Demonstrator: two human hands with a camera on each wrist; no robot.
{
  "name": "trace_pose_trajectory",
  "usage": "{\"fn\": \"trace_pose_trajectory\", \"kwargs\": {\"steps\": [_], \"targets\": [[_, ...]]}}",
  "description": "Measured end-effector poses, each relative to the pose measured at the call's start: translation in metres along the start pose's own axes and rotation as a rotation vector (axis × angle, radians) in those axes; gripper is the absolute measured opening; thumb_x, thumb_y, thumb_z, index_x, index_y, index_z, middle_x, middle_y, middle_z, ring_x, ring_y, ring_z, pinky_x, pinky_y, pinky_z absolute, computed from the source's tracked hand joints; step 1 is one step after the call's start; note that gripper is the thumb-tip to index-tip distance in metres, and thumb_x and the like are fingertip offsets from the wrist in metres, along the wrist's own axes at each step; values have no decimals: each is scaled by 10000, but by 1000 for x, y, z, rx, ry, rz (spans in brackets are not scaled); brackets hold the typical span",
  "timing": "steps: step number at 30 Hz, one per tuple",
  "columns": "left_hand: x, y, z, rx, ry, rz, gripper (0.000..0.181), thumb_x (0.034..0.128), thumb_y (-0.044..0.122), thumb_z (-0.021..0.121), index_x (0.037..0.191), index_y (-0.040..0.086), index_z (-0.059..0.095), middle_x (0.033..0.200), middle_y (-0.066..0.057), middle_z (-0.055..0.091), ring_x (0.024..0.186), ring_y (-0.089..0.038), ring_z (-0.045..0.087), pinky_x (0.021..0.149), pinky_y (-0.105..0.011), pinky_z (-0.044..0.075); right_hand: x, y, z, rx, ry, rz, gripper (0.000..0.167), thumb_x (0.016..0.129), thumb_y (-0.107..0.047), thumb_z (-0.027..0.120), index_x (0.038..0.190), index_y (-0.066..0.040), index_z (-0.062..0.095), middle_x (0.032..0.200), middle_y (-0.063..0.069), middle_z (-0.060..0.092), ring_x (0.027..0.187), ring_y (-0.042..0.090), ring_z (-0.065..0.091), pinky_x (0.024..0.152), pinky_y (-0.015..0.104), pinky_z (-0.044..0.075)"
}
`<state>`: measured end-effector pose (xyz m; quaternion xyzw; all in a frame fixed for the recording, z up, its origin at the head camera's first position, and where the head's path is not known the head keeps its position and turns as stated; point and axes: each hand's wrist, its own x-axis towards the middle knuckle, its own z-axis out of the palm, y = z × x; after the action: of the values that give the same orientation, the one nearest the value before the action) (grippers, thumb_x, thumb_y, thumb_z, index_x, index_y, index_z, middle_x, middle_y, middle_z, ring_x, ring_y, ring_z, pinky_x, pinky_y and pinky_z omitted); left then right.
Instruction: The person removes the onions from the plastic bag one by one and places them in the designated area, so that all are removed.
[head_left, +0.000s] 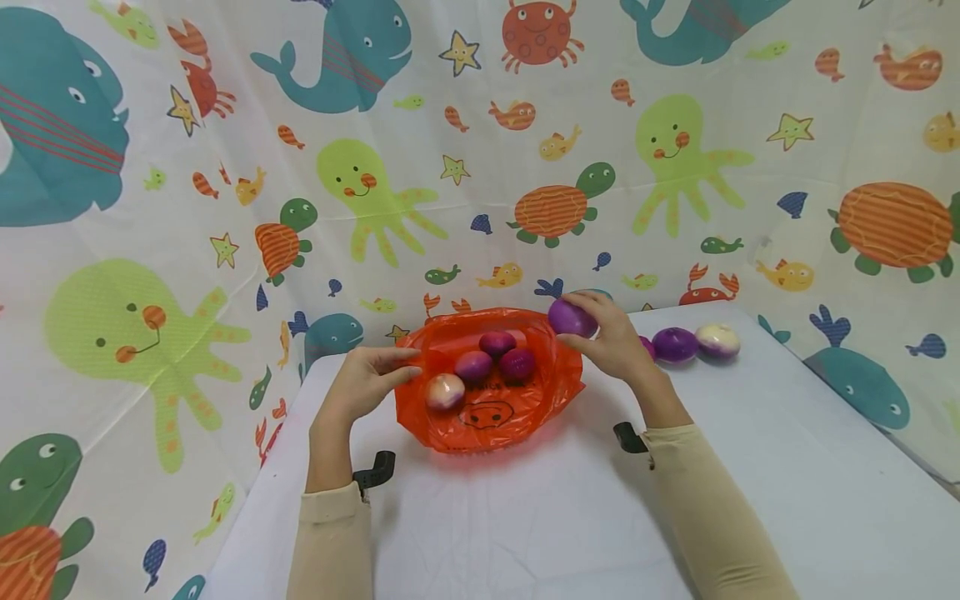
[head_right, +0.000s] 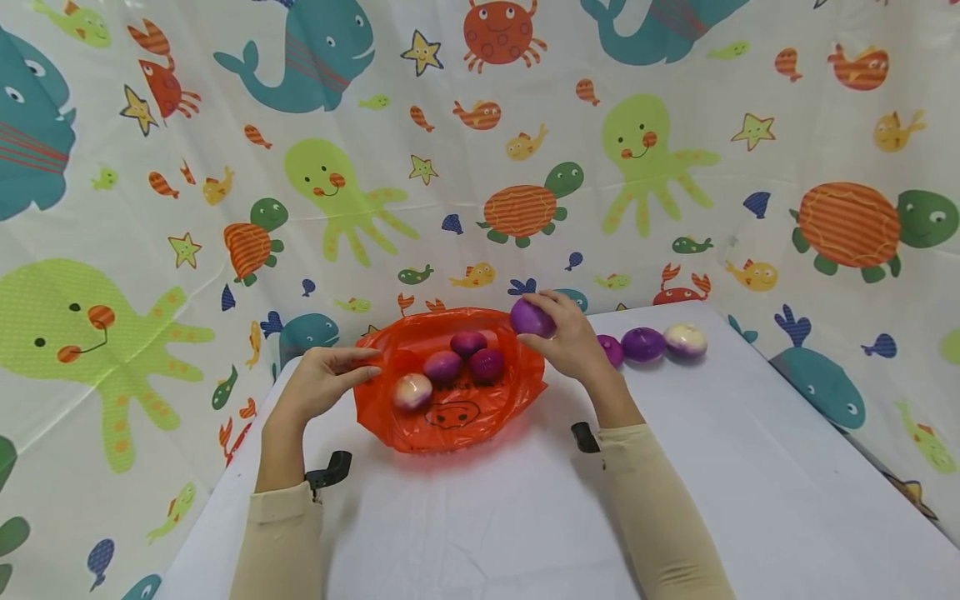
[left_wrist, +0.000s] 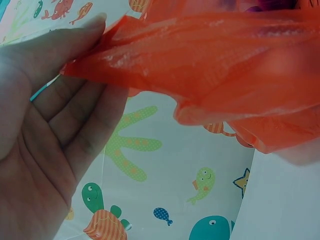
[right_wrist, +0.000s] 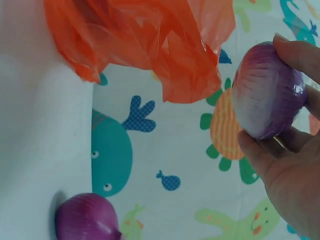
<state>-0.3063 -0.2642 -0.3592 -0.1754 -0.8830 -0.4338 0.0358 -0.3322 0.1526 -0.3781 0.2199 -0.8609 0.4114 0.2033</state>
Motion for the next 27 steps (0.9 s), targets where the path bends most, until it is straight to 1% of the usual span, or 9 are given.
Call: {"fn": "trace_pose_trajectory", "kwargs": {"steps": [5, 8, 15, 20, 25, 27], "targets": [[0, 0, 0, -4, -1, -1, 394, 946, 327, 782, 1275, 113, 756, 1099, -63, 792, 998, -241, 759, 897, -417, 637, -1, 4, -6, -4, 19, 12, 611, 887, -242, 846, 1438, -145, 601, 1490, 135, 544, 1356, 388, 523, 1050, 625, 525], [0, 0, 0, -3, -1, 1, 394, 946, 322, 782, 1277, 109, 755, 1106, -62, 792, 1005, -242, 760, 899, -417, 636, -1, 7, -9, -8, 22, 28, 618, 886, -258, 846, 1444, -158, 599, 1507, 135, 532, 1365, 390, 514, 1055, 636, 517], [0, 2, 0, -1, -3, 4, 389, 949, 308, 781, 1278, 104, 753, 1111, -67, 791, 1009, -251, 760, 893, -422, 637, -3, 15, -16, -12, -4, 74, 646, 913, -283, 819, 1487, -147, 555, 1562, 159, 483, 1377, 420, 503, 1082, 646, 491], [-1, 3, 1, 1, -2, 8, 370, 950, 300, 780, 1271, 117, 760, 1106, -65, 792, 999, -244, 761, 887, -404, 640, -5, 17, -21, -18, -26, 130, 668, 931, -310, 799, 1524, -191, 517, 1606, 159, 441, 1400, 442, 484, 1091, 662, 473], [0, 2, 1, -3, -1, 7, 331, 947, 303, 782, 1249, 167, 776, 1107, -61, 792, 1000, -239, 760, 882, -393, 640, -5, 21, -24, -16, -32, 139, 670, 931, -283, 799, 1527, -186, 511, 1613, 167, 433, 1408, 447, 477, 1099, 665, 464], [0, 2, 1, -1, -2, 7, 336, 948, 302, 782, 1252, 161, 774, 1108, -62, 792, 1003, -243, 760, 881, -397, 641, -5, 23, -25, -17, -35, 140, 672, 929, -267, 799, 1528, -175, 508, 1613, 178, 429, 1414, 454, 469, 1106, 674, 453]]}}
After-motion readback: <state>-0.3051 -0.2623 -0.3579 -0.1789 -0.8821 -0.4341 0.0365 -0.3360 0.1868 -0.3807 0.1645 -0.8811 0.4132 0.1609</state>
